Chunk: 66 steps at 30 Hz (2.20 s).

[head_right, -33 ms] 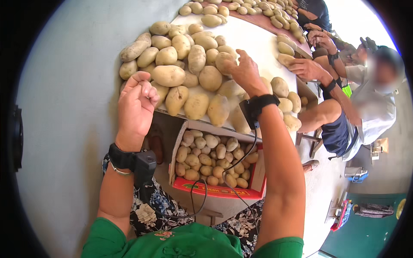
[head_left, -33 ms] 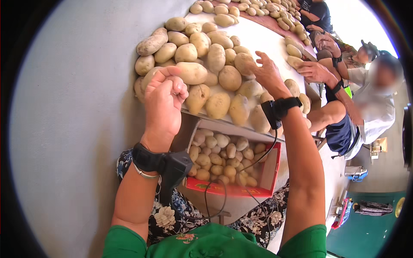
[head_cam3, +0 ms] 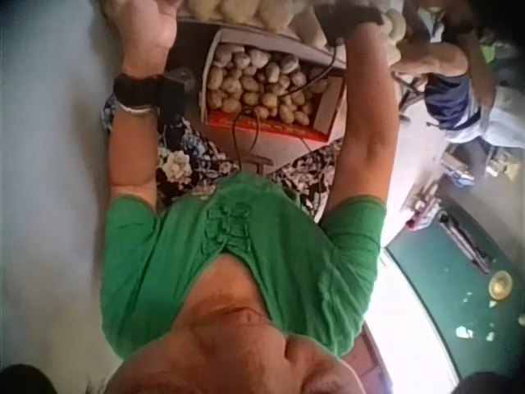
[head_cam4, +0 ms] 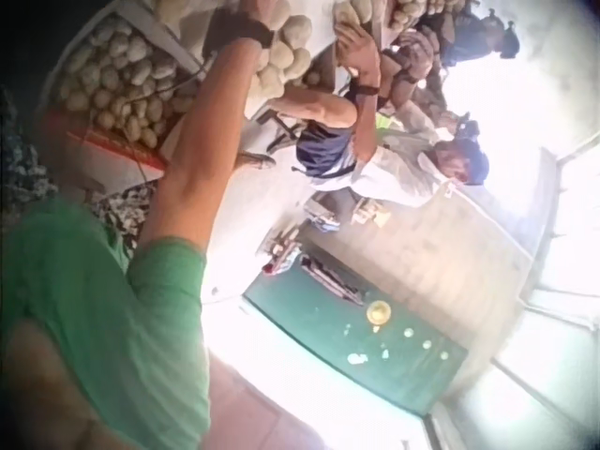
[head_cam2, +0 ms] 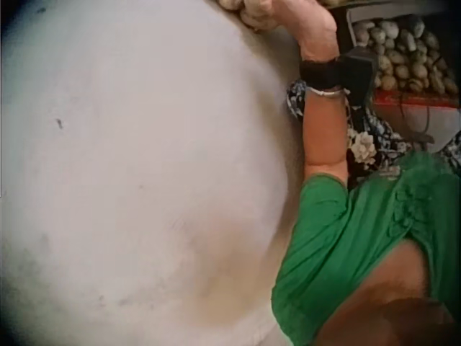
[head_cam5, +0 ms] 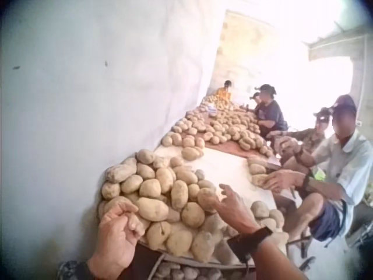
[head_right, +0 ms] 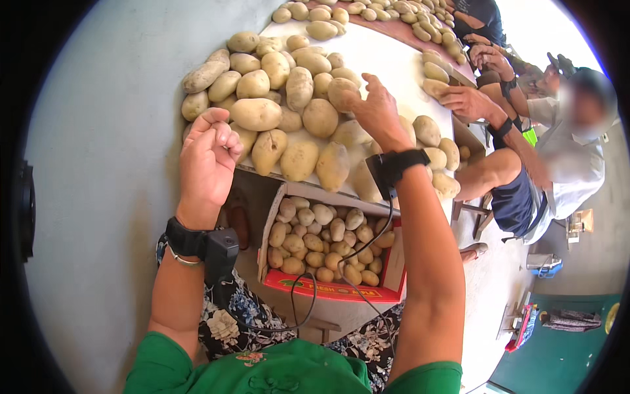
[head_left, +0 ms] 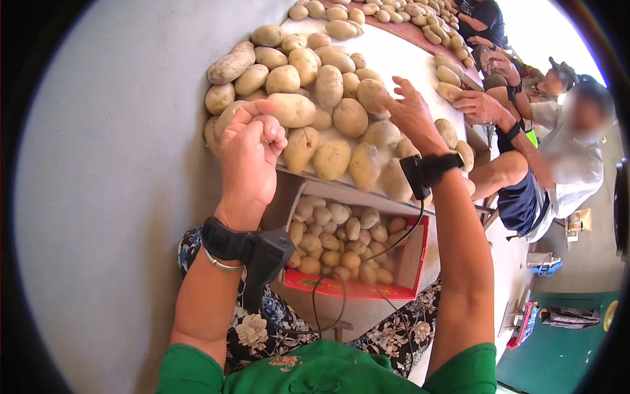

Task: Sorting potatoes from a large pile on a table into cardboard boxes.

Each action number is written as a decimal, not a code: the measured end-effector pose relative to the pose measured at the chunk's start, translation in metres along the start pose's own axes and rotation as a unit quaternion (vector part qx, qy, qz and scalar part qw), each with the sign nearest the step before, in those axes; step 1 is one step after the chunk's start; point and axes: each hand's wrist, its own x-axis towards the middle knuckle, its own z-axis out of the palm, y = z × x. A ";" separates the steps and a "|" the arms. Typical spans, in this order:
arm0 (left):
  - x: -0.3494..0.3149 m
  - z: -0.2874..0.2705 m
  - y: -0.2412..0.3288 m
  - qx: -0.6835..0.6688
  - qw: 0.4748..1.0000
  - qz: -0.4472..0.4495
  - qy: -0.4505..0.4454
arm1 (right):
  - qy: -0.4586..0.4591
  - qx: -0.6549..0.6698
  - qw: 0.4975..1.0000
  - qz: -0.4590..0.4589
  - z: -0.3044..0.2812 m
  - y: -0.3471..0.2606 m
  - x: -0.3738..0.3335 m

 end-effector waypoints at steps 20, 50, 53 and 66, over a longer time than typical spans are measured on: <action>-0.002 0.000 -0.014 0.019 1.000 -0.006 0.011 | -0.290 -0.233 0.928 -0.008 0.183 0.232 -0.327; 0.001 -0.007 -0.007 0.012 1.000 0.009 0.014 | -0.053 0.011 0.988 -0.148 0.034 -0.038 -0.061; 0.003 -0.008 -0.005 0.015 1.000 0.010 0.000 | -0.063 0.023 0.987 -0.148 0.031 -0.036 -0.064; -0.003 -0.001 -0.013 0.040 0.999 -0.002 -0.019 | -0.425 0.165 0.889 0.034 0.080 0.066 -0.226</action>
